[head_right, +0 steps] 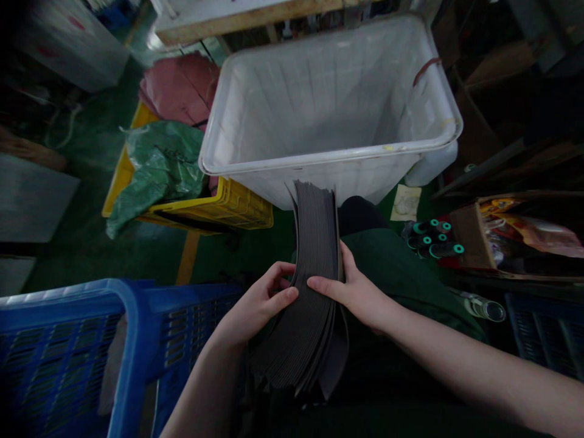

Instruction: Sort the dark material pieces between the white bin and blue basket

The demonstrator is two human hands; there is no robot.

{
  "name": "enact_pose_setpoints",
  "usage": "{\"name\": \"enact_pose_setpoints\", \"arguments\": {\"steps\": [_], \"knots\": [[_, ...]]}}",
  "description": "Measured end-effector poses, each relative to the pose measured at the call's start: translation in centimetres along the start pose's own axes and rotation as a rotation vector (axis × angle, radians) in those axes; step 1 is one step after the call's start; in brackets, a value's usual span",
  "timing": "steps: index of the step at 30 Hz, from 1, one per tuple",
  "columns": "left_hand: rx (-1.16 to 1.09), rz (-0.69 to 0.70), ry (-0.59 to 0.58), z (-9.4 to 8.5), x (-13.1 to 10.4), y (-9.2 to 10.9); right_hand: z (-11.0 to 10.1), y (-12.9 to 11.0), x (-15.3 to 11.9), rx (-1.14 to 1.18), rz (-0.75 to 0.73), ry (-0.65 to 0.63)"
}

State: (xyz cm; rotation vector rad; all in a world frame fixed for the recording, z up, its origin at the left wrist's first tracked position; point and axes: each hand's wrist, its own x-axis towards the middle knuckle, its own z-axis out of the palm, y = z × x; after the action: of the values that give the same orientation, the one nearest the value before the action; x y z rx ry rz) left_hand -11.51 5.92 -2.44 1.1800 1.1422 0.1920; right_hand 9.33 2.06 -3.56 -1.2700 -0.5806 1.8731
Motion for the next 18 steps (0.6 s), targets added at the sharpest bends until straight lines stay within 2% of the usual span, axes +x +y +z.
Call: {"name": "enact_pose_setpoints", "arguments": {"steps": [13, 18], "knots": [[-0.074, -0.005, -0.025, -0.20, -0.11, 0.24, -0.02, -0.14, -0.15, -0.006, 0.001, -0.002], [-0.129, 0.053, -0.014, -0.07, -0.33, 0.57, -0.01, -0.10, -0.09, -0.049, -0.003, 0.006]]}}
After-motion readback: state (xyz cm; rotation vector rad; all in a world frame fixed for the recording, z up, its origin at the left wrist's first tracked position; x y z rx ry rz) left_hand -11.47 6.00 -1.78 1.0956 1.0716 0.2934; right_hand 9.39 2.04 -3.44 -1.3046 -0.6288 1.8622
